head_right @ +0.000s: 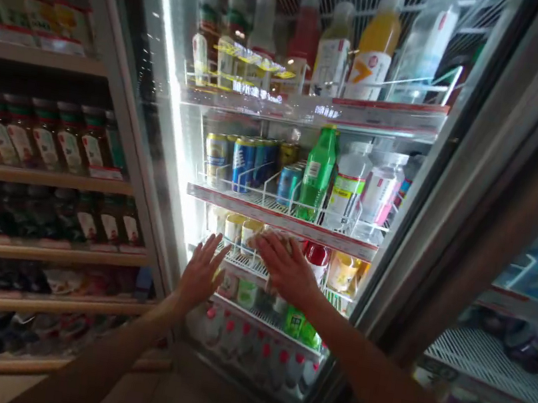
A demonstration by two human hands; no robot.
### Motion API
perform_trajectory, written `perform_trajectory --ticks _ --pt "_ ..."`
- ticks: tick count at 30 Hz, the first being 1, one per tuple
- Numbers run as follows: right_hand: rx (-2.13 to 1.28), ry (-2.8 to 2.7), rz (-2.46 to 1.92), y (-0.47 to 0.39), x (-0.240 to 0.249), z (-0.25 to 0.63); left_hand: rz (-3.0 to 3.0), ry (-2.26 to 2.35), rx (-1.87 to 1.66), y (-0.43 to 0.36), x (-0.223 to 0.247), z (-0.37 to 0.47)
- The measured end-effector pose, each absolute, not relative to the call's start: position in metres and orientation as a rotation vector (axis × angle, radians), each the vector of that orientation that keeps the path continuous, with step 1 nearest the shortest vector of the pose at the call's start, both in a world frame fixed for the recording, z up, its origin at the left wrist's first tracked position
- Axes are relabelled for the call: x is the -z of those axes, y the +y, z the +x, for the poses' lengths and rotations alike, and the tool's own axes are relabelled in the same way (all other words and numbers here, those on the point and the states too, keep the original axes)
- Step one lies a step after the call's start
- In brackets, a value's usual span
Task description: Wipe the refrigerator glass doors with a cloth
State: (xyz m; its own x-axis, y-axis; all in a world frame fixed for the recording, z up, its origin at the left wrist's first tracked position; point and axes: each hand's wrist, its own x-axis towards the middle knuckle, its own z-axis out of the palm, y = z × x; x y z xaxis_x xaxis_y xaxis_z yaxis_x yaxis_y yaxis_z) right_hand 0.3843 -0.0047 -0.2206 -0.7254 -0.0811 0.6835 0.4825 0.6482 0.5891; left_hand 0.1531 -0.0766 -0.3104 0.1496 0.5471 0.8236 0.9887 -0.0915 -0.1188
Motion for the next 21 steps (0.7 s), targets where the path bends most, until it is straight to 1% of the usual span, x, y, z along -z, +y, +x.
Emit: perform_trajectory --ticks 4,9,12,16,18,21 --pt "1.072 -2.113 -0.385 -0.007 0.251 0.4 -1.707 -1.44 0.902 -0.063 0.328 0.157" --pt "1.079 -2.099 -0.458 -0.005 0.252 0.399 -1.815 -1.297 0.937 -0.057 0.329 0.134" --pt "1.124 -2.116 -0.554 -0.006 0.242 0.39 -1.952 -1.093 0.91 -0.051 0.311 0.106" --pt "1.213 -2.06 -0.693 -0.004 0.225 0.376 -2.044 -0.825 0.903 -0.034 0.273 0.071" --pt "1.252 -2.036 -0.697 -0.004 0.221 0.373 -2.043 -0.771 0.904 -0.026 0.26 0.061" --pt "1.289 -1.998 -0.699 -0.005 0.222 0.371 -2.04 -0.72 0.881 -0.018 0.253 0.055"
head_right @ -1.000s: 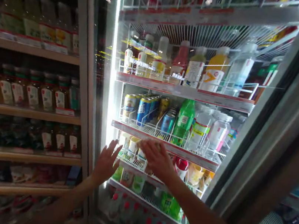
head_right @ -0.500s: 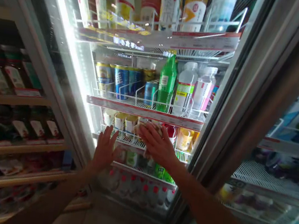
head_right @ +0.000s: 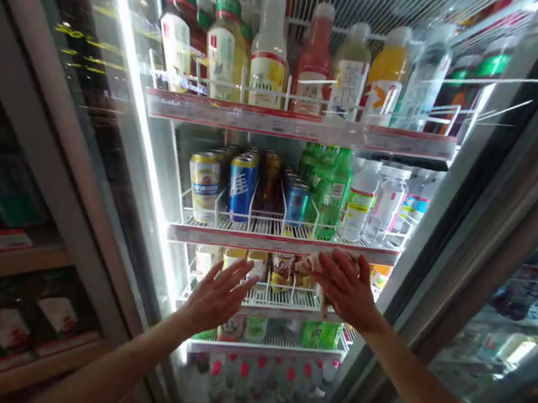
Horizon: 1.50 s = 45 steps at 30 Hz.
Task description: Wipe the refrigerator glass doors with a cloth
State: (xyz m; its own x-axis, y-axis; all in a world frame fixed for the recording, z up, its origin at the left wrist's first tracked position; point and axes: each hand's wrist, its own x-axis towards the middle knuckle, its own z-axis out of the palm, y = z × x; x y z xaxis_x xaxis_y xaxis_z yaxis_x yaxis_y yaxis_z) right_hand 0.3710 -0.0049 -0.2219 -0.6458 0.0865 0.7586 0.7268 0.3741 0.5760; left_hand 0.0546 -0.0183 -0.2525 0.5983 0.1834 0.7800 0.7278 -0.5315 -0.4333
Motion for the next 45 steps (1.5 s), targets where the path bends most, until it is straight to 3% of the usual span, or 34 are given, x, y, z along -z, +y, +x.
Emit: perform_trajectory --ticks 32,40,45 --pt "1.299 -1.976 -0.89 -0.025 0.225 0.361 -2.024 -0.559 0.971 -0.009 0.259 0.055" --pt "1.372 -1.645 -0.949 -0.011 0.179 0.353 -1.997 -0.583 0.967 -0.009 0.26 0.055" --pt "1.239 -1.757 -0.828 -0.012 0.232 0.351 -1.94 -0.634 1.041 -0.008 0.263 0.063"
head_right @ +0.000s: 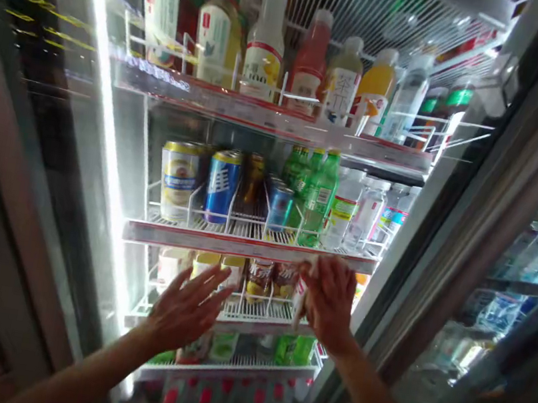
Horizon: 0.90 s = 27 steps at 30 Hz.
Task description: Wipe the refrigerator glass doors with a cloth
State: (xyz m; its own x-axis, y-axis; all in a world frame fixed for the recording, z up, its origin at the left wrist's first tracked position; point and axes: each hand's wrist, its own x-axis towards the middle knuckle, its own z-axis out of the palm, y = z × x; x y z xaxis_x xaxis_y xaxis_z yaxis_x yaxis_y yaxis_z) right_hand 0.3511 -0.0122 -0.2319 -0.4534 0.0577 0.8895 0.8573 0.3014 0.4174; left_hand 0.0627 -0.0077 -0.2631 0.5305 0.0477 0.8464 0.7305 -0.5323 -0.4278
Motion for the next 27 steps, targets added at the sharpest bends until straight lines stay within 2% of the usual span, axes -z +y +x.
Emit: perform_trajectory --ticks 4,8,12,15,20,22,24,27 --pt "1.254 -1.886 -0.732 -0.01 0.279 0.395 -1.807 -0.728 1.153 -0.005 0.272 0.076" --pt "1.315 -1.508 -0.929 0.003 0.253 0.446 -1.699 -0.81 1.143 -0.001 0.28 0.084" --pt "1.292 -1.416 -0.877 0.013 0.244 0.462 -1.595 -0.771 1.099 0.006 0.28 0.083" --pt "1.235 -1.391 -0.871 0.014 0.286 0.452 -1.579 -0.759 1.083 0.011 0.28 0.081" --pt "1.19 -1.404 -0.862 0.009 0.406 0.425 -1.523 -0.772 1.104 0.013 0.297 0.09" --pt "1.227 -1.476 -0.851 0.007 0.437 0.427 -1.497 -0.792 1.15 0.014 0.315 0.1" --pt "1.271 -1.528 -0.861 0.006 0.44 0.439 -1.493 -0.812 1.192 0.013 0.338 0.112" --pt "1.227 -1.427 -0.924 0.006 0.403 0.454 -1.539 -0.832 1.232 0.007 0.377 0.131"
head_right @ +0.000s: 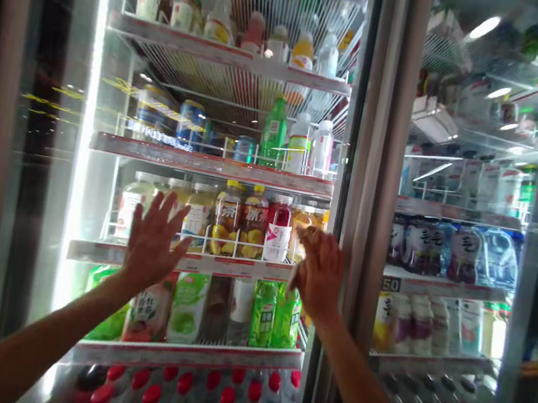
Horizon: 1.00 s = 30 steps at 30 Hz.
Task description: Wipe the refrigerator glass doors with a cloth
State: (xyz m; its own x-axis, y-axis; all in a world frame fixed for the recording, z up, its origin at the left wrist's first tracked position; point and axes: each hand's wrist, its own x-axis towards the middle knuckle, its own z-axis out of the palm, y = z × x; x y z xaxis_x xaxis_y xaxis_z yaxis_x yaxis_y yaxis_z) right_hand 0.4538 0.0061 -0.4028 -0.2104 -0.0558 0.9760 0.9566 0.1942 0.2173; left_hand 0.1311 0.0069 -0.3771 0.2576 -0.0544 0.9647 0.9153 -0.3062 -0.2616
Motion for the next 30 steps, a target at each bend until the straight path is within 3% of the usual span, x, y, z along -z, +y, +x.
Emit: perform_trajectory --ticks 3,9,15,22,27,30 --pt "1.14 -1.322 -0.947 0.006 0.386 0.433 -1.627 -0.862 1.185 -0.001 0.414 0.138" --pt "1.356 -1.849 -0.629 0.001 0.445 0.367 -1.673 -0.835 1.004 -0.013 0.45 0.115" --pt "1.151 -1.358 -0.888 0.014 0.351 0.372 -1.67 -0.804 1.015 -0.015 0.452 0.107" --pt "1.415 -1.959 -0.467 0.001 0.424 0.33 -1.717 -0.839 1.074 -0.031 0.465 0.116" --pt "1.21 -1.643 -0.657 0.011 0.37 0.336 -1.814 -0.65 1.254 -0.047 0.446 0.162" --pt "1.025 -1.605 -0.532 0.017 0.35 0.333 -1.831 -0.617 1.448 -0.038 0.42 0.2"
